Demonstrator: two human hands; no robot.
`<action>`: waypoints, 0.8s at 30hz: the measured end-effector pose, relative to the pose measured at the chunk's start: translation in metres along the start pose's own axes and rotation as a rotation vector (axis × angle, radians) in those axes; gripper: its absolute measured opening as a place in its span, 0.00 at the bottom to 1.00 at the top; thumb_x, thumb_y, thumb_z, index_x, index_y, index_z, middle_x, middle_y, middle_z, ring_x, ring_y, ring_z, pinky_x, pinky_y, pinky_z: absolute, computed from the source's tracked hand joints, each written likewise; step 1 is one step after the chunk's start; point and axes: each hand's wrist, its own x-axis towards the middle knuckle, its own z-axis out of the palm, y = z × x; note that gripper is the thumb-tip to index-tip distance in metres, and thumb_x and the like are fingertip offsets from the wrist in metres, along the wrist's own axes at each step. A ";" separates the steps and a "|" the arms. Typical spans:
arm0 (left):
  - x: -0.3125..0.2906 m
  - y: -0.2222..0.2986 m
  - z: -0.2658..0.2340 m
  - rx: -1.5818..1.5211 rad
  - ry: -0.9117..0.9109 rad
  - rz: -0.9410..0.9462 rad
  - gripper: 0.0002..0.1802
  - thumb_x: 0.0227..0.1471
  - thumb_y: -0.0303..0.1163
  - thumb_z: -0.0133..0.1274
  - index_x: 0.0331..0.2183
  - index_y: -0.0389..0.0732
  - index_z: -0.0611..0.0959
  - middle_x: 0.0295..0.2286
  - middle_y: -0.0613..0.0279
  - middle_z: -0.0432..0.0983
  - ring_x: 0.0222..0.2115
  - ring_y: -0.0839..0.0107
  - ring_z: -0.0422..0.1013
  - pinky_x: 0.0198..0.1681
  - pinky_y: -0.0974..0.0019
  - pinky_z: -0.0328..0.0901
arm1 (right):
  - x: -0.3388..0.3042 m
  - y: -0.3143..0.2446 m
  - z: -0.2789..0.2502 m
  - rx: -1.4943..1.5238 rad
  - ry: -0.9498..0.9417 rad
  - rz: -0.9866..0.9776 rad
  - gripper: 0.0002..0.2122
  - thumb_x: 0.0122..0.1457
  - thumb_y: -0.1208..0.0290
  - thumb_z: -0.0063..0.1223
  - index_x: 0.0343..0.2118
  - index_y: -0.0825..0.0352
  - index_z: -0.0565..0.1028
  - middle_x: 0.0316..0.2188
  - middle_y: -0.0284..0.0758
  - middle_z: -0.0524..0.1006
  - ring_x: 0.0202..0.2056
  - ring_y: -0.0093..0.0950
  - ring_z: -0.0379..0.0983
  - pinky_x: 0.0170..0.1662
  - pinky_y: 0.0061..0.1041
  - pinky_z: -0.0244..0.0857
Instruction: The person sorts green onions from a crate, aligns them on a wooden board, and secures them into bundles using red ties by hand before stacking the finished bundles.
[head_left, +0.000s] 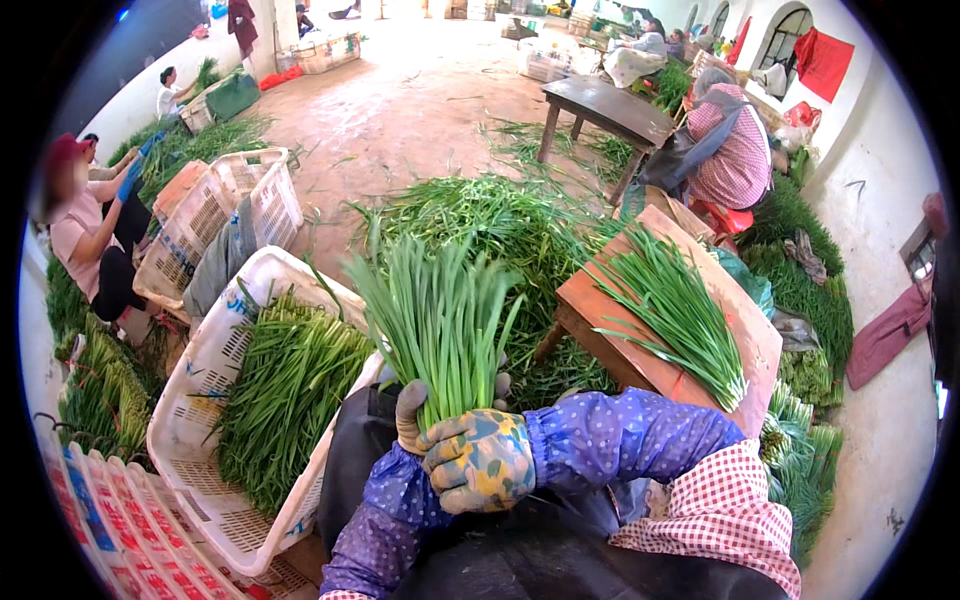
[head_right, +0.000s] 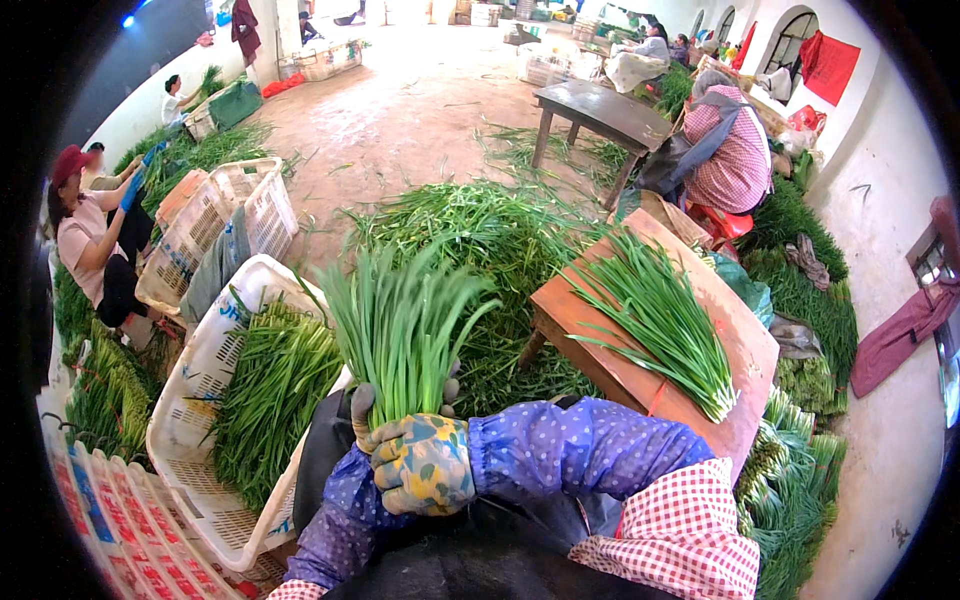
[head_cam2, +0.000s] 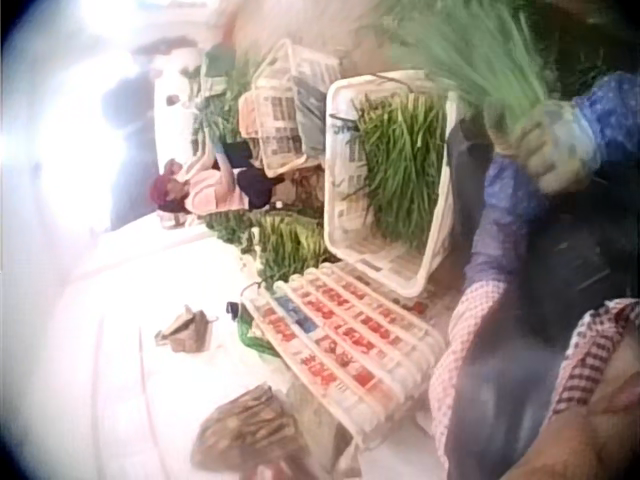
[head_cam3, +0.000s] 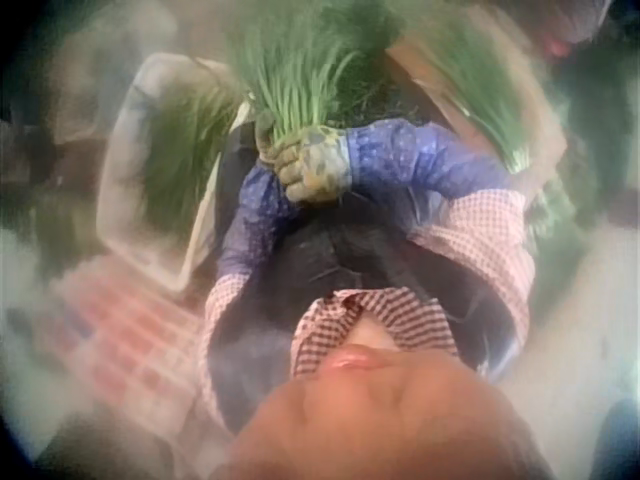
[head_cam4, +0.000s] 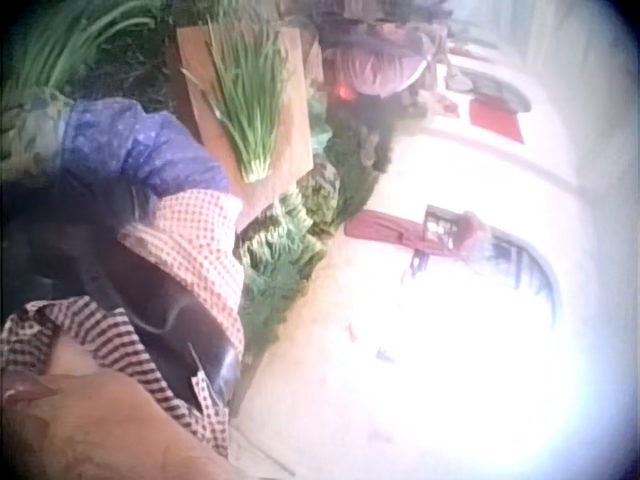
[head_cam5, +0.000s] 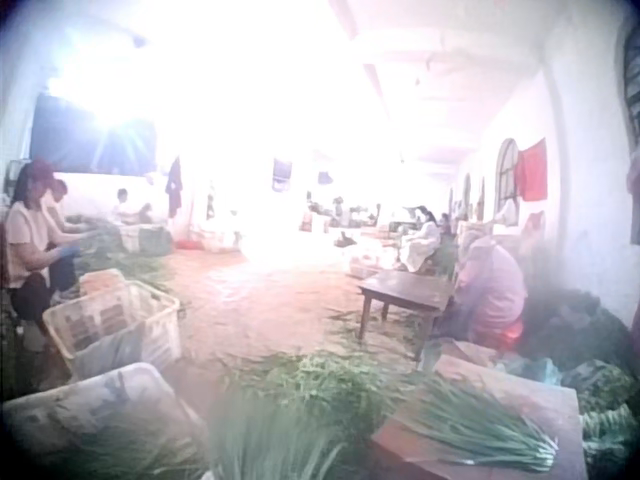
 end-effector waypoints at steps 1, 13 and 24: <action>0.005 0.002 -0.007 0.010 -0.039 0.047 0.47 0.45 0.48 0.57 0.58 0.35 0.54 0.53 0.40 0.57 0.47 0.51 0.66 0.48 0.51 0.66 | 0.001 -0.008 -0.001 -0.200 -0.044 0.091 0.27 0.50 0.48 0.52 0.53 0.52 0.66 0.40 0.29 0.73 0.39 0.28 0.67 0.45 0.50 0.61; 0.082 0.008 0.017 0.004 -0.351 0.155 0.49 0.38 0.35 0.61 0.57 0.32 0.54 0.54 0.47 0.57 0.45 0.54 0.68 0.46 0.53 0.70 | 0.018 0.082 0.168 -3.292 0.983 -0.117 0.12 0.48 0.68 0.58 0.34 0.67 0.73 0.29 0.35 0.73 0.37 0.33 0.72 0.42 0.37 0.63; 0.112 -0.069 -0.025 0.363 -0.086 0.219 0.41 0.44 0.44 0.55 0.55 0.35 0.61 0.51 0.52 0.63 0.50 0.59 0.63 0.55 0.56 0.56 | -0.064 0.025 0.155 -2.986 1.747 -0.368 0.59 0.30 0.64 0.73 0.61 0.73 0.40 0.54 0.52 0.61 0.56 0.39 0.58 0.57 0.28 0.53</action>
